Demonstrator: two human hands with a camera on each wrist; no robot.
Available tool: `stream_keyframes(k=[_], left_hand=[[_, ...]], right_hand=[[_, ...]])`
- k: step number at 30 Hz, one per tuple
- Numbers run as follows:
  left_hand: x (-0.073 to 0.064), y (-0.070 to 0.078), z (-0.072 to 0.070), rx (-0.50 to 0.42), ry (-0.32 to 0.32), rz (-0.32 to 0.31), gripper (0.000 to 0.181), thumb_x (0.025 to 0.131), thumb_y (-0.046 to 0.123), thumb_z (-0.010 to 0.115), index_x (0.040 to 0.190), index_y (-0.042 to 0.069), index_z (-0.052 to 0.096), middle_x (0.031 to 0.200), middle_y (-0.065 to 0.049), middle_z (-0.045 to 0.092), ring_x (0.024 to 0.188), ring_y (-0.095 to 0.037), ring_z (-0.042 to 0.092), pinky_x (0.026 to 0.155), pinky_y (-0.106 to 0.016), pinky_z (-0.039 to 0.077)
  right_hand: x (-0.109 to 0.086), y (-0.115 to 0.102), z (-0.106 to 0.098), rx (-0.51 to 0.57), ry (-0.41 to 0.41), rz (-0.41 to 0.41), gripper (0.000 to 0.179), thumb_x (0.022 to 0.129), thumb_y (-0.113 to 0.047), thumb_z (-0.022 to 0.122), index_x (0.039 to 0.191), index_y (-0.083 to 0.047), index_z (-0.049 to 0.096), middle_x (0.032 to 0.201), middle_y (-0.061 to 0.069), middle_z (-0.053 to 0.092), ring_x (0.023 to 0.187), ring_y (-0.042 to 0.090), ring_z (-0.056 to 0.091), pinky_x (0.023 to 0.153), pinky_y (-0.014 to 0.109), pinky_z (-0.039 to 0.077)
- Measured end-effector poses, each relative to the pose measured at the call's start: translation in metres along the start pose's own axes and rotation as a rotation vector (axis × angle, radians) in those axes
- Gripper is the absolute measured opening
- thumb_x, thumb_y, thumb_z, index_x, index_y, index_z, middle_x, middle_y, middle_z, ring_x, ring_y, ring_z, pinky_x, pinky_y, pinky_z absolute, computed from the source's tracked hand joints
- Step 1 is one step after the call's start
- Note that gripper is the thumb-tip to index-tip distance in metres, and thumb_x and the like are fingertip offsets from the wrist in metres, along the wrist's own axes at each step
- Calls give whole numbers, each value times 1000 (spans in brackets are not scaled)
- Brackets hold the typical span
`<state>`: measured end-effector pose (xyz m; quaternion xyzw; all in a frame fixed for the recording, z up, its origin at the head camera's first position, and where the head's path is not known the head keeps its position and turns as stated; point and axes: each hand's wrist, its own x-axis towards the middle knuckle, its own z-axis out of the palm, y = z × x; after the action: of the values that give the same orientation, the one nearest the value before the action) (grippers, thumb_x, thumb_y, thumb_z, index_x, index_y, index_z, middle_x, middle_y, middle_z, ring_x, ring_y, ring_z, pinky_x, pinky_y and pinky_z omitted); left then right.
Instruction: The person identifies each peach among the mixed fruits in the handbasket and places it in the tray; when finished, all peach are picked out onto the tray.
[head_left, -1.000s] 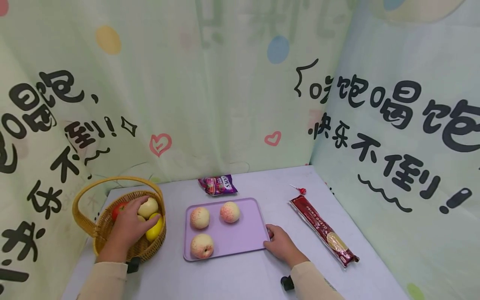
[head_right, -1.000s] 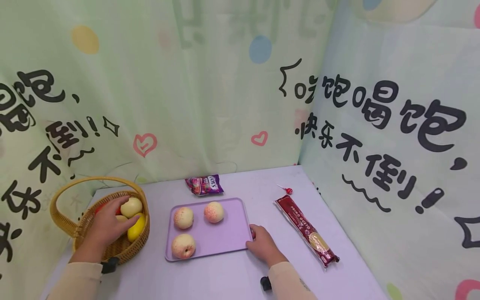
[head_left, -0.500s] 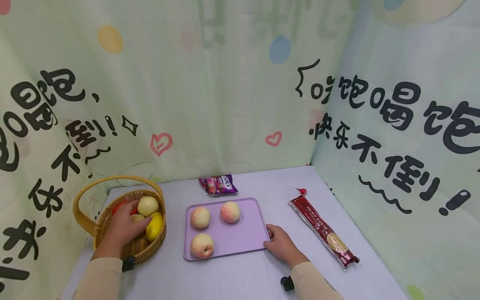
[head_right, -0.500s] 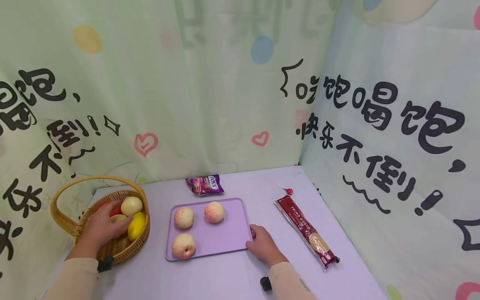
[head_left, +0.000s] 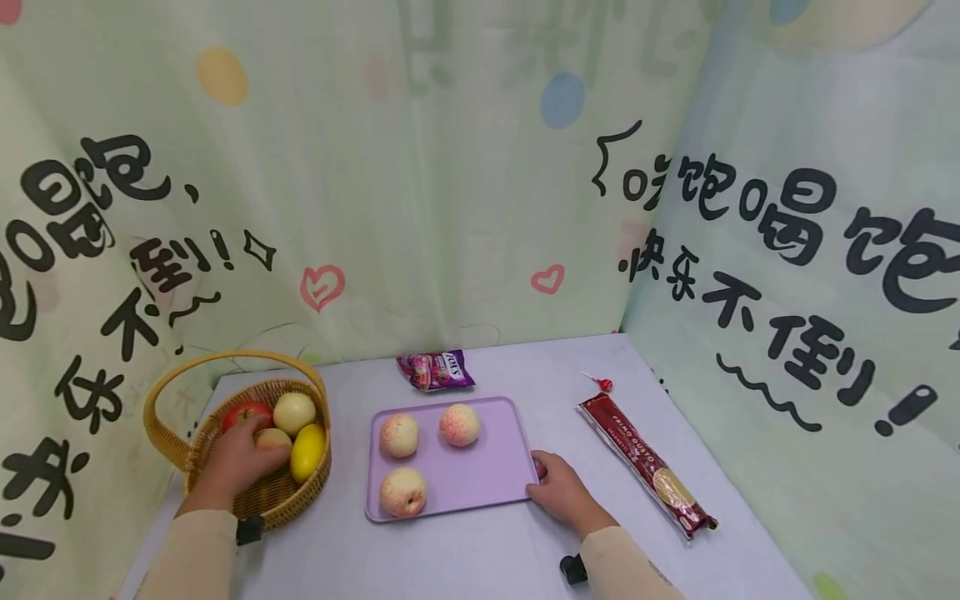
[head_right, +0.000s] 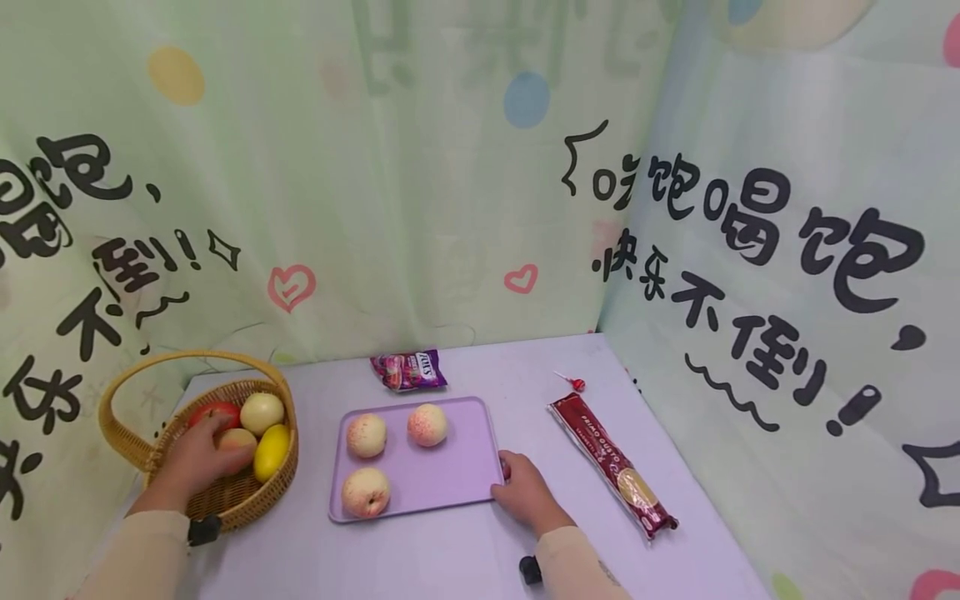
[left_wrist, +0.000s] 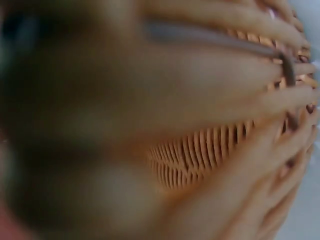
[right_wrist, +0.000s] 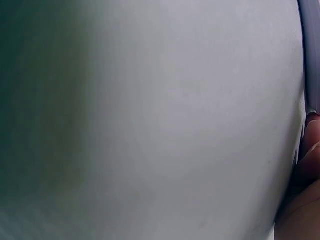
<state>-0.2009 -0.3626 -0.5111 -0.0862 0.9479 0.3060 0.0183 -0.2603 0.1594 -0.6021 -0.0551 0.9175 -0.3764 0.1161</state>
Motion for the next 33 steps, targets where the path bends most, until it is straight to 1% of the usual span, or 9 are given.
stream_keyframes(k=[2, 6, 10, 13, 20, 29, 33], left_hand=[[0, -3, 0, 2, -6, 9, 84, 90, 40, 73, 149, -10, 39, 145, -35, 47, 114, -45, 55, 97, -60, 50], [2, -10, 3, 25, 15, 47, 84, 90, 37, 76, 145, -15, 40, 144, -39, 45, 124, -52, 50, 105, -67, 42], [4, -15, 9, 33, 67, 84, 75, 86, 27, 78, 139, -16, 47, 137, -39, 51, 119, -50, 53, 103, -66, 44], [5, -16, 12, 39, 94, 105, 70, 84, 21, 79, 135, -16, 50, 133, -39, 54, 116, -50, 54, 102, -66, 44], [5, -16, 14, 55, 109, 97, 71, 84, 22, 79, 136, -18, 49, 134, -40, 52, 120, -53, 52, 104, -67, 42], [2, -20, 18, 57, 166, 104, 72, 83, 23, 81, 134, -17, 51, 132, -40, 53, 120, -54, 51, 104, -68, 41], [1, -22, 18, 65, 169, 83, 74, 84, 27, 82, 136, -16, 51, 130, -40, 55, 117, -53, 53, 103, -67, 42]], right_hand=[[0, 0, 1, 1, 2, 0, 65, 89, -13, 75, 146, 4, 50, 96, 5, 55, 86, 19, 51, 74, 33, 47], [1, 0, 2, -5, 7, 4, 65, 89, -13, 76, 147, 3, 50, 95, 5, 55, 86, 18, 51, 74, 32, 47], [2, 3, 3, -8, 17, 10, 65, 89, -14, 76, 146, 3, 50, 95, 5, 54, 86, 19, 51, 73, 31, 47], [2, 3, 3, -13, 21, 12, 65, 89, -14, 76, 146, 3, 51, 94, 5, 54, 86, 18, 51, 72, 31, 47], [1, 1, 3, 0, 10, 0, 65, 89, -13, 75, 146, 3, 50, 95, 5, 54, 86, 18, 51, 73, 32, 47], [1, 3, 4, -2, 11, -12, 65, 89, -13, 76, 146, 4, 50, 94, 5, 54, 85, 18, 50, 73, 32, 47], [1, 3, 3, -6, 15, -17, 65, 89, -13, 76, 145, 5, 50, 94, 5, 54, 85, 18, 51, 72, 32, 47]])
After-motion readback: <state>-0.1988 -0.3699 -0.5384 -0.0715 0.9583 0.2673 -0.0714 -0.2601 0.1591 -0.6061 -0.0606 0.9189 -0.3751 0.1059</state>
